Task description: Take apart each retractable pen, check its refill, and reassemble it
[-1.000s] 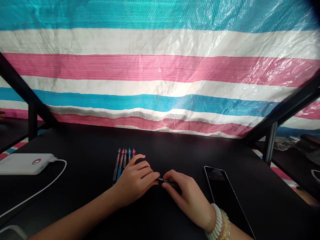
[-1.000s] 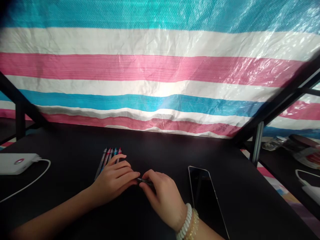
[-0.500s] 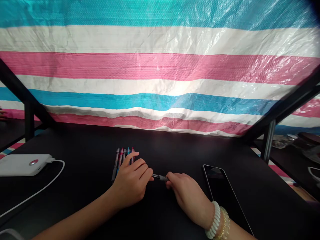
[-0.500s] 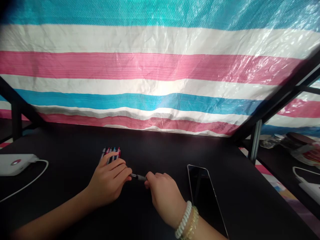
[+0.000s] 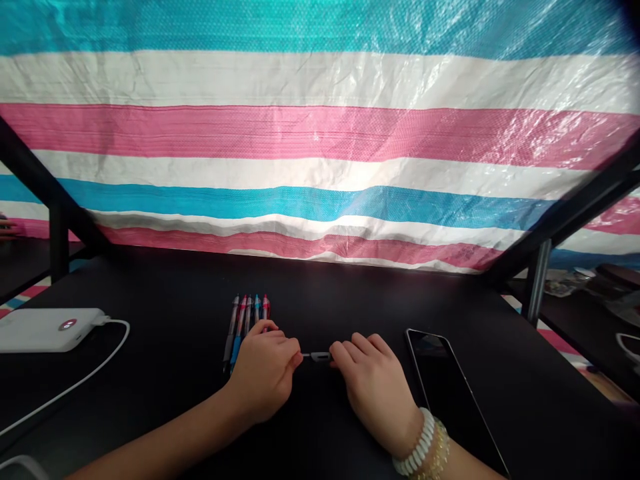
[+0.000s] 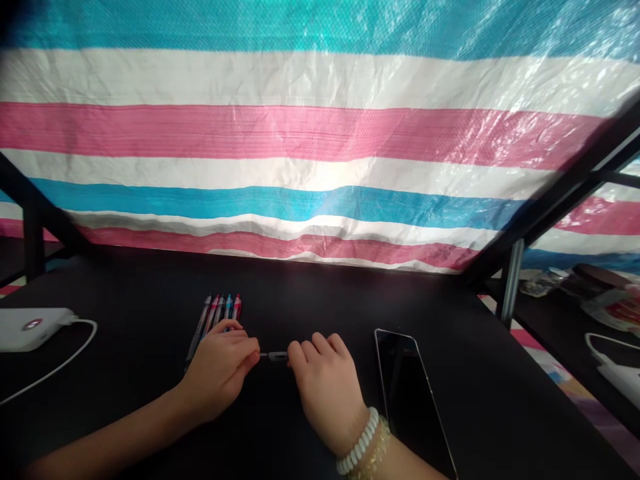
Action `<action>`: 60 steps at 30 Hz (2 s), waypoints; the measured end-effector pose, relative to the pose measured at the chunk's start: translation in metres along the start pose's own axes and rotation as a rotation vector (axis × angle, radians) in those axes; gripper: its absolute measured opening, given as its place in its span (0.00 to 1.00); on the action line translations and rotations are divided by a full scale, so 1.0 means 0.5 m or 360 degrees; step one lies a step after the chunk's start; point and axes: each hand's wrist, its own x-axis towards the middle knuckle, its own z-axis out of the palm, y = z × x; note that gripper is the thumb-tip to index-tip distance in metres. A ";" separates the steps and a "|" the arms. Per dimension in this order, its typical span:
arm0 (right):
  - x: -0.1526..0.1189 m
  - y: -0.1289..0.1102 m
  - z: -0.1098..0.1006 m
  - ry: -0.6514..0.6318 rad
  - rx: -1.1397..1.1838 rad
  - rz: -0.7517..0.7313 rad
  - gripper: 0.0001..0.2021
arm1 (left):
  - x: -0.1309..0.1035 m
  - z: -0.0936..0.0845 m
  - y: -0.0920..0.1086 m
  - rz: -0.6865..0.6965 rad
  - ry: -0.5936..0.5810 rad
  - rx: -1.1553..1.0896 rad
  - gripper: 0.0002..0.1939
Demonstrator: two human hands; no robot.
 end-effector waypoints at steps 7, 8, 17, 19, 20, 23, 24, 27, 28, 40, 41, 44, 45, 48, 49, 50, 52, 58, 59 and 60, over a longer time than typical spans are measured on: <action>0.005 0.018 -0.024 0.0117 0.0872 0.0329 0.10 | 0.008 -0.008 -0.006 0.0114 0.0147 0.0031 0.11; 0.005 0.020 -0.026 0.0081 0.1032 0.0415 0.11 | 0.008 -0.010 -0.006 0.0150 0.0203 0.0059 0.10; 0.018 0.037 -0.014 -0.0172 0.1621 0.0765 0.26 | 0.010 -0.021 -0.010 0.0299 0.0442 0.0186 0.05; 0.019 0.036 -0.016 -0.0108 0.1599 0.0769 0.23 | 0.010 -0.022 -0.010 0.0290 0.0441 0.0199 0.06; 0.020 0.035 -0.018 -0.0075 0.1592 0.0767 0.21 | 0.010 -0.022 -0.011 0.0285 0.0443 0.0205 0.06; 0.020 0.033 -0.022 -0.0007 0.1600 0.0765 0.16 | 0.011 -0.023 -0.012 0.0268 0.0452 0.0223 0.06; 0.020 0.033 -0.023 -0.0009 0.1612 0.0765 0.15 | 0.012 -0.023 -0.012 0.0265 0.0451 0.0227 0.06; 0.020 0.033 -0.023 -0.0071 0.1685 0.0753 0.18 | 0.012 -0.023 -0.013 0.0268 0.0447 0.0227 0.05; 0.020 0.033 -0.023 -0.0095 0.1700 0.0746 0.20 | 0.012 -0.023 -0.013 0.0271 0.0447 0.0225 0.05; 0.022 0.032 -0.024 -0.0032 0.1772 0.0799 0.16 | 0.012 -0.030 -0.010 0.0260 0.0445 0.0214 0.06; 0.022 0.032 -0.024 -0.0045 0.1779 0.0794 0.18 | 0.012 -0.030 -0.010 0.0263 0.0442 0.0209 0.06; 0.022 0.032 -0.023 -0.0029 0.1744 0.0785 0.18 | 0.011 -0.030 -0.009 0.0272 0.0450 0.0202 0.06; 0.021 0.032 -0.023 -0.0015 0.1737 0.0785 0.17 | 0.012 -0.029 -0.010 0.0270 0.0456 0.0204 0.06; 0.020 0.034 -0.024 0.0033 0.1753 0.0802 0.11 | 0.014 -0.029 -0.011 0.0263 0.0482 0.0216 0.06; 0.020 0.035 -0.024 0.0041 0.1772 0.0814 0.10 | 0.015 -0.028 -0.012 0.0265 0.0486 0.0219 0.06; 0.019 0.036 -0.023 0.0037 0.1801 0.0830 0.11 | 0.015 -0.028 -0.012 0.0271 0.0487 0.0218 0.06; 0.019 0.037 -0.021 -0.0010 0.1870 0.0843 0.14 | 0.016 -0.028 -0.012 0.0289 0.0488 0.0208 0.06; 0.021 0.038 -0.015 -0.0043 0.1861 0.0784 0.20 | 0.016 -0.028 -0.012 0.0313 0.0495 0.0203 0.06; 0.021 0.037 -0.016 -0.0026 0.1852 0.0789 0.19 | 0.015 -0.028 -0.013 0.0309 0.0491 0.0207 0.06; 0.020 0.037 -0.017 -0.0013 0.1843 0.0798 0.17 | 0.015 -0.028 -0.014 0.0308 0.0484 0.0212 0.06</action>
